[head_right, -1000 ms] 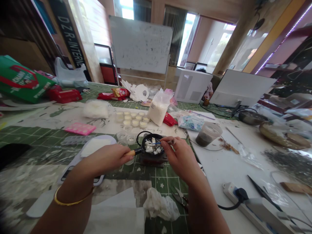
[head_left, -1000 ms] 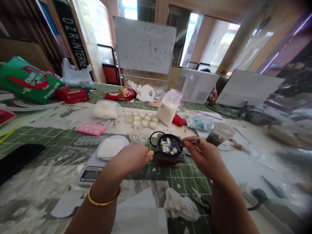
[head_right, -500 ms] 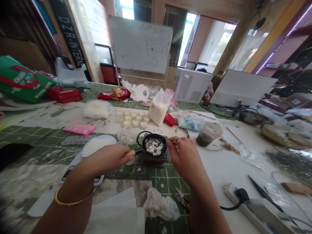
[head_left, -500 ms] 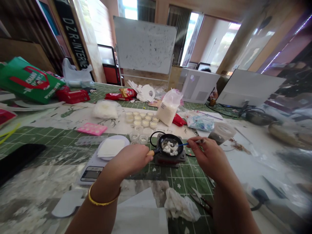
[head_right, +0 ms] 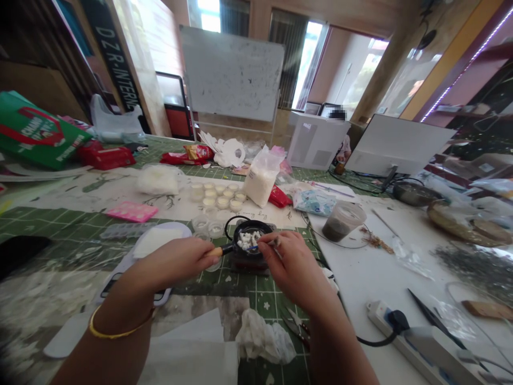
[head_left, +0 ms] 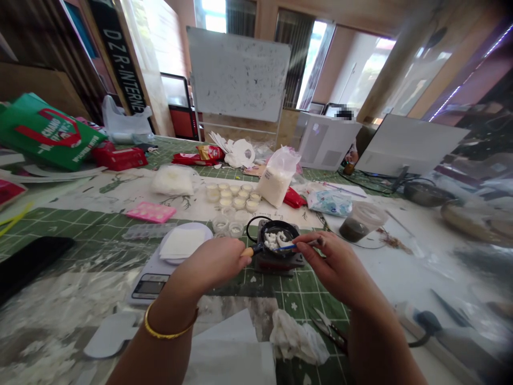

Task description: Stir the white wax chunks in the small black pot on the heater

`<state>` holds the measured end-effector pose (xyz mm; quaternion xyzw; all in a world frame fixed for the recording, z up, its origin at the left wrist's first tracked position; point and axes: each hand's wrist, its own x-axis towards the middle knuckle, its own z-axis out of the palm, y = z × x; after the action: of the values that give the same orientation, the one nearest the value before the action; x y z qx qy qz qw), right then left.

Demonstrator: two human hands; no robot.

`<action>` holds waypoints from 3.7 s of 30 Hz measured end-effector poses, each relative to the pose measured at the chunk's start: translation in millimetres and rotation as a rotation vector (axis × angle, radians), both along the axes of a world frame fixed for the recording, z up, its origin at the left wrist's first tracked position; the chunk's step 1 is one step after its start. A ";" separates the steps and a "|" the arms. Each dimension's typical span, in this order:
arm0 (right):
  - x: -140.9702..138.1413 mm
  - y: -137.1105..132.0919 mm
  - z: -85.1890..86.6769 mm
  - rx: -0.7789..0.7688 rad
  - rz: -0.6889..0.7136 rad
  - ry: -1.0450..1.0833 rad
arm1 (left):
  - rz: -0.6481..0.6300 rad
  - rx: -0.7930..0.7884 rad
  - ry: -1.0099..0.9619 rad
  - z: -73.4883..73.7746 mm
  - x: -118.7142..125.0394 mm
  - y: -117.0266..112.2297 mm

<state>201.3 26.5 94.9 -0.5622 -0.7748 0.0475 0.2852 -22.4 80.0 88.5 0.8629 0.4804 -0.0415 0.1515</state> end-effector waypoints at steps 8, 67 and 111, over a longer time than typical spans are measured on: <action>5.4 12.4 -5.5 0.087 -0.173 -0.031 | -0.001 0.005 -0.010 0.9 0.0 -1.2; 9.8 8.7 -1.6 0.042 -0.101 -0.075 | 0.010 0.003 0.003 -0.3 0.0 -0.8; 12.5 7.9 0.6 0.087 -0.187 -0.076 | -0.009 0.013 -0.013 3.0 0.1 -2.7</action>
<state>213.7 34.5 95.5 -0.6206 -0.7306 -0.0344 0.2828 -22.2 77.3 91.5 0.8662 0.4758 -0.0333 0.1489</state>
